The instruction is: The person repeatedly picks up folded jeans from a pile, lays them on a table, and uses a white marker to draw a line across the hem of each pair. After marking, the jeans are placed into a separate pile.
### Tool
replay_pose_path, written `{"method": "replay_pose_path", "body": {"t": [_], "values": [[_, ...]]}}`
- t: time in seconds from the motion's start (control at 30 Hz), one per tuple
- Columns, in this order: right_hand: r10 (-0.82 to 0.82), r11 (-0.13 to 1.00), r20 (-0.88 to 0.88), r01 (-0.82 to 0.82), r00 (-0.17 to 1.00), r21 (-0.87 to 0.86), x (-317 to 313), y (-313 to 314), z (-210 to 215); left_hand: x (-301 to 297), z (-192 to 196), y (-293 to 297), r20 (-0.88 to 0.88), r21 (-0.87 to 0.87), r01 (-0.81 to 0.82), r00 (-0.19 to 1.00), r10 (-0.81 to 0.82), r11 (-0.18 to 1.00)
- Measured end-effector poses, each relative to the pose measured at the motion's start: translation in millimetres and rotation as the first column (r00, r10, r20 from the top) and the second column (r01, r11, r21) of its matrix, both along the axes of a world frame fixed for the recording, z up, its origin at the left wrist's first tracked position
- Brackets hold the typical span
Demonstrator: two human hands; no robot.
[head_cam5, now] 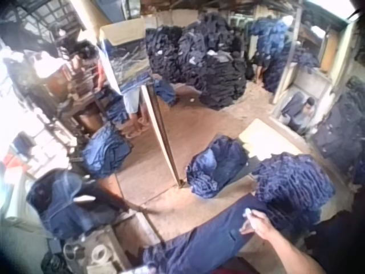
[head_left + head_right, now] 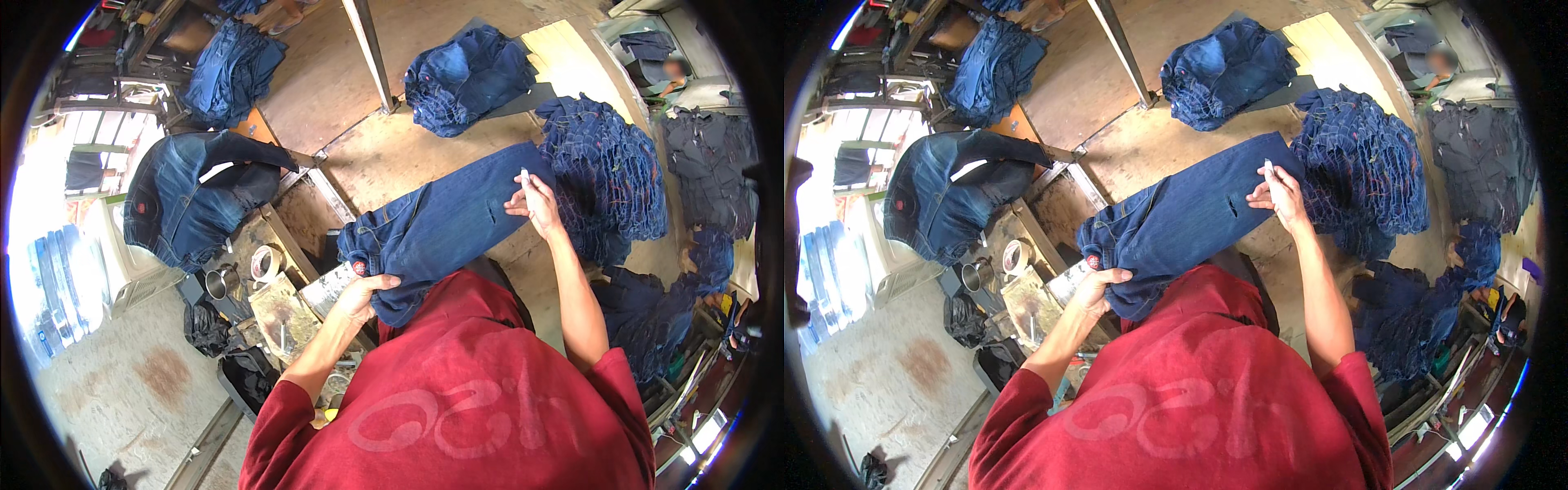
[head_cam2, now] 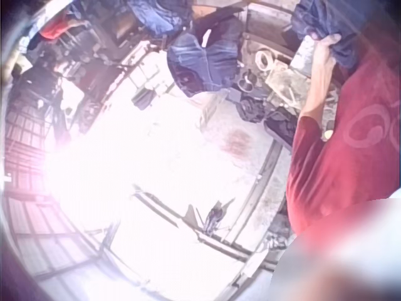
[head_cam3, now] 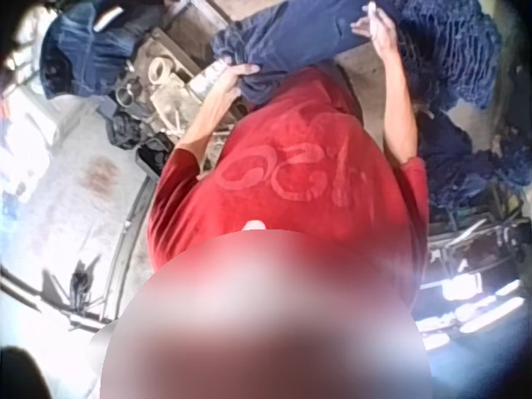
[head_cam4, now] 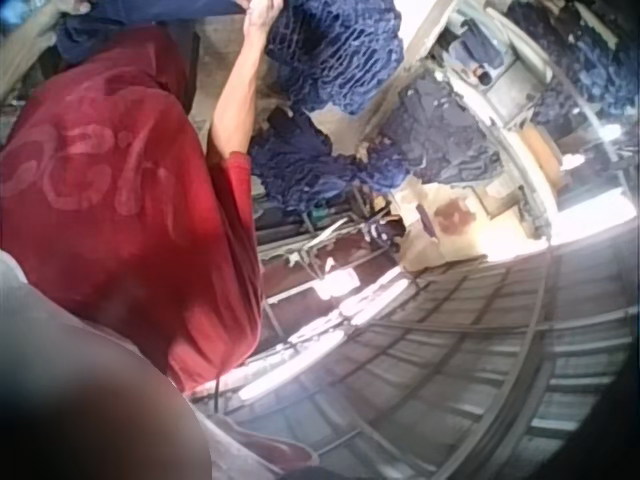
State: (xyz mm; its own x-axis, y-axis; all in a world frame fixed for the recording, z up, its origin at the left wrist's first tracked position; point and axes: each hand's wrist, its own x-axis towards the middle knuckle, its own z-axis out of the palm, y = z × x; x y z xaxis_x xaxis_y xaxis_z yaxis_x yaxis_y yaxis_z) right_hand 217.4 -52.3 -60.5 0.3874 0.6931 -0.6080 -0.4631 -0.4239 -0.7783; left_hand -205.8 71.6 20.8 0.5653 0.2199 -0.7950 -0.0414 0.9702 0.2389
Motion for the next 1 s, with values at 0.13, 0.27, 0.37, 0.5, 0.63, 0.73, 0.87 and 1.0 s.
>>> {"method": "replay_pose_path", "body": {"t": [0.13,0.27,0.37,0.5,0.63,0.73,0.87,1.0], "values": [[-0.011,1.0,0.003,0.011,1.0,0.013,-0.8,-0.5,-2.9,2.0,2.2,-2.3,0.022,-0.028,0.001,1.0,-0.001,1.0],[-0.018,1.0,0.031,0.018,0.999,0.019,-0.8,-1.7,-5.3,1.0,5.2,-1.7,0.003,-0.037,0.01,1.0,-0.01,0.999],[-0.03,1.0,0.027,0.03,0.999,0.009,-1.2,-2.2,-5.2,-0.9,8.0,0.5,0.005,-0.045,0.004,1.0,-0.004,0.999],[-0.025,0.999,0.031,0.024,0.999,0.029,-2.1,-1.8,-4.3,-0.7,11.6,3.7,-0.057,-0.067,0.045,0.997,-0.049,0.997],[-0.027,0.999,0.037,0.026,0.999,0.024,-3.3,-2.0,-3.4,0.7,12.1,2.4,0.008,-0.032,0.011,1.0,-0.011,0.999],[-0.036,0.999,0.029,0.035,0.999,0.035,-4.6,-2.7,-3.6,-0.6,7.8,-0.3,0.007,-0.018,-0.011,1.0,0.012,1.0],[-0.052,0.998,0.042,0.051,0.998,0.026,-5.8,-2.9,-3.4,-3.5,0.3,-1.1,0.029,-0.033,-0.001,1.0,0.001,0.999],[-0.047,0.998,0.041,0.045,0.998,0.042,-5.8,-3.1,-2.9,-3.8,0.1,-3.1,0.028,-0.007,-0.002,1.0,0.002,1.0]]}}
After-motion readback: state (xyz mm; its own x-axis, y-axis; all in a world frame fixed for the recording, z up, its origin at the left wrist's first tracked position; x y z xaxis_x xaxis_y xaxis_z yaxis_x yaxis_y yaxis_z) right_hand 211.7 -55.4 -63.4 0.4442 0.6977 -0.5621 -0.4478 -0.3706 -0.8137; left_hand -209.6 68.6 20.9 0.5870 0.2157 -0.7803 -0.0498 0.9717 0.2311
